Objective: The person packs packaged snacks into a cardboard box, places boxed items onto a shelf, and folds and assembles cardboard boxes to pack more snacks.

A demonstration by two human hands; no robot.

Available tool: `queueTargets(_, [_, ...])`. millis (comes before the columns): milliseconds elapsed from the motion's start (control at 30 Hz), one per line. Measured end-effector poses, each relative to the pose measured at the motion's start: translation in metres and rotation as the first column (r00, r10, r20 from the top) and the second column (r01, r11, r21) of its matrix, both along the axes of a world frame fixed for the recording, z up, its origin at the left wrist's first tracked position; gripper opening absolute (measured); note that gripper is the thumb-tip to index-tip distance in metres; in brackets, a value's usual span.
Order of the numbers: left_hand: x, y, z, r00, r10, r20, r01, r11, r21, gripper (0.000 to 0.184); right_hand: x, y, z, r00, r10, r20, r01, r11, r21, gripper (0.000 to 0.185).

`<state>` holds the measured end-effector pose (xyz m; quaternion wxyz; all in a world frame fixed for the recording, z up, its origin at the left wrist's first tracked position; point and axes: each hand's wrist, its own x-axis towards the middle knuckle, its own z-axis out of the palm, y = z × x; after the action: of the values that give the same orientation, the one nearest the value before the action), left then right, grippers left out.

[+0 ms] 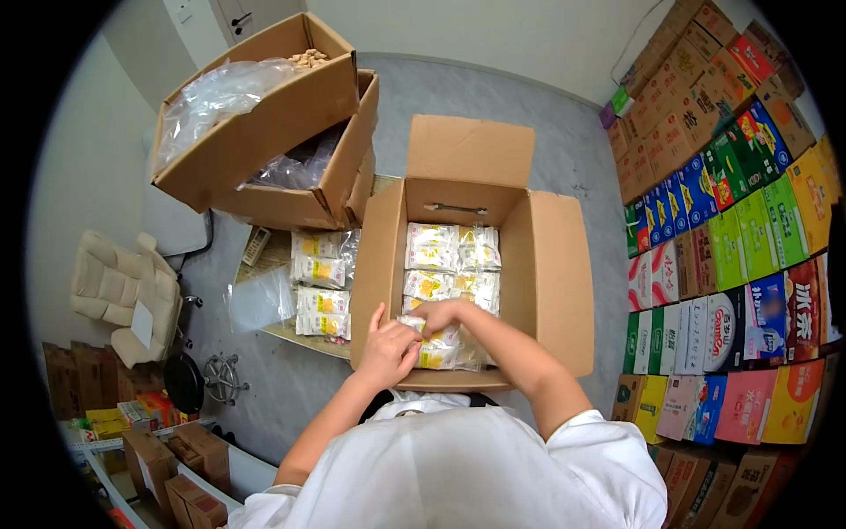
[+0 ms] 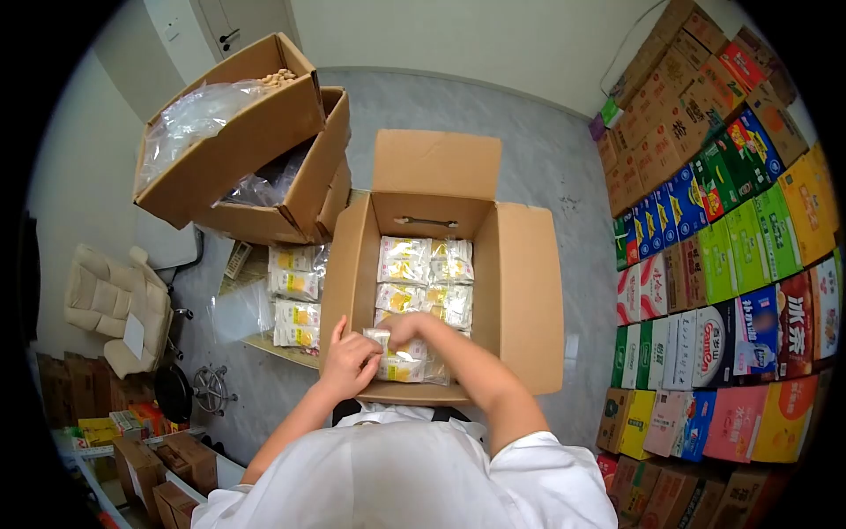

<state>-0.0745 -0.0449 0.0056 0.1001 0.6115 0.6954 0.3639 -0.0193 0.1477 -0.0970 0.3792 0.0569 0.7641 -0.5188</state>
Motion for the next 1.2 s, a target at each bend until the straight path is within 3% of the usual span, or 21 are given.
queueTargets(33, [0.000,0.000,0.001,1.000,0.006,-0.003,-0.006,1.000,0.006,0.003,-0.001,-0.011,-0.031,0.994,0.074,-0.079,-0.063,0.988,0.140,0.067])
queueTargets(67, [0.000,0.000,0.001,1.000,0.010,-0.006,-0.010,1.000,0.005,0.003,0.003,-0.023,-0.069,0.977,0.055,-0.208,-0.004,0.972,0.235,0.066])
queueTargets(100, [0.000,0.000,0.000,1.000,0.011,-0.005,-0.011,1.000,0.008,0.004,0.004,-0.032,-0.066,0.976,0.057,-0.209,-0.007,0.972,0.234,0.066])
queueTargets(167, [-0.001,-0.001,-0.001,1.000,0.013,0.000,-0.013,1.000,0.009,0.005,0.007,-0.045,-0.050,0.971,-0.134,-0.197,0.213,0.861,0.463,0.063])
queueTargets(267, [0.001,-0.004,0.002,1.000,-0.008,0.017,0.008,1.000,-0.004,0.009,0.022,-0.046,-0.041,0.957,-0.087,-0.276,0.235,0.791,0.565,0.057])
queueTargets(333, [0.003,-0.009,0.004,0.968,0.215,0.132,-0.241,0.941,0.239,0.018,0.028,-0.045,-0.045,0.950,-0.017,-0.313,0.225,0.732,0.643,0.052])
queueTargets(367, [0.001,-0.012,0.003,0.967,0.224,0.124,-0.249,0.938,0.242,0.018,0.029,-0.043,-0.046,0.947,-0.007,-0.321,0.223,0.734,0.642,0.052])
queueTargets(433, [-0.009,-0.020,-0.008,0.866,0.440,0.235,-0.490,0.839,0.235,0.027,0.029,-0.041,-0.044,0.958,0.020,-0.285,0.178,0.737,0.652,0.051])
queueTargets(500, [-0.031,-0.027,-0.039,0.806,0.503,0.312,-0.577,0.785,0.225,0.030,0.029,-0.039,-0.041,0.955,0.048,-0.291,0.161,0.742,0.651,0.051])
queueTargets(567, [-0.060,-0.036,-0.082,0.357,0.643,0.677,-0.824,0.558,-0.095,0.027,0.026,-0.034,-0.041,0.969,0.023,-0.246,0.139,0.773,0.619,0.049])
queueTargets(600, [-0.076,-0.045,-0.123,0.180,0.646,0.742,-0.880,0.443,-0.172,0.027,0.025,-0.032,-0.032,0.975,0.012,-0.223,0.129,0.786,0.605,0.049])
queueTargets(633, [-0.088,-0.056,-0.144,0.180,0.647,0.741,-0.885,0.435,-0.165,0.027,0.023,-0.031,-0.022,0.973,0.021,-0.230,0.126,0.787,0.604,0.049])
queueTargets(700, [-0.107,-0.075,-0.176,-0.137,0.501,0.855,-0.756,0.505,-0.417,0.030,0.021,-0.028,0.001,0.984,0.068,-0.162,0.047,0.788,0.614,0.050])
queueTargets(733, [-0.119,-0.087,-0.211,-0.135,0.501,0.855,-0.758,0.504,-0.414,0.030,0.022,-0.027,0.017,0.977,0.109,-0.184,0.032,0.774,0.633,0.051])
queueTargets(767, [-0.131,-0.099,-0.253,-0.349,0.459,0.817,-0.661,0.497,-0.562,0.031,0.022,-0.026,0.033,0.976,0.110,-0.188,0.035,0.773,0.633,0.051])
queueTargets(800, [-0.137,-0.105,-0.276,-0.548,0.412,0.728,-0.531,0.502,-0.683,0.031,0.023,-0.025,0.049,0.976,0.057,-0.211,0.080,0.807,0.585,0.050])
queueTargets(833, [-0.135,-0.103,-0.281,-0.547,0.411,0.730,-0.532,0.502,-0.681,0.031,0.025,-0.024,0.058,0.973,0.003,-0.230,0.123,0.836,0.535,0.049])
queueTargets(900, [-0.129,-0.098,-0.290,-0.607,0.200,0.769,-0.449,0.713,-0.539,0.031,0.037,-0.019,0.069,0.946,-0.078,-0.314,0.215,0.876,0.431,0.050])
queueTargets(967, [-0.129,-0.094,-0.290,-0.641,0.174,0.747,-0.418,0.738,-0.530,0.030,0.049,-0.019,0.091,0.829,-0.361,-0.428,0.441,0.892,0.100,0.048])
queueTargets(1100, [-0.136,-0.090,-0.289,-0.641,0.250,0.726,-0.466,0.626,-0.626,0.027,0.060,-0.017,0.074,0.672,-0.654,-0.348,0.667,0.738,-0.098,0.039])
queueTargets(1200, [-0.142,-0.084,-0.288,-0.611,0.319,0.724,-0.530,0.514,-0.674,0.026,0.067,-0.019,0.051,0.686,-0.681,-0.256,0.677,0.726,-0.119,0.036])
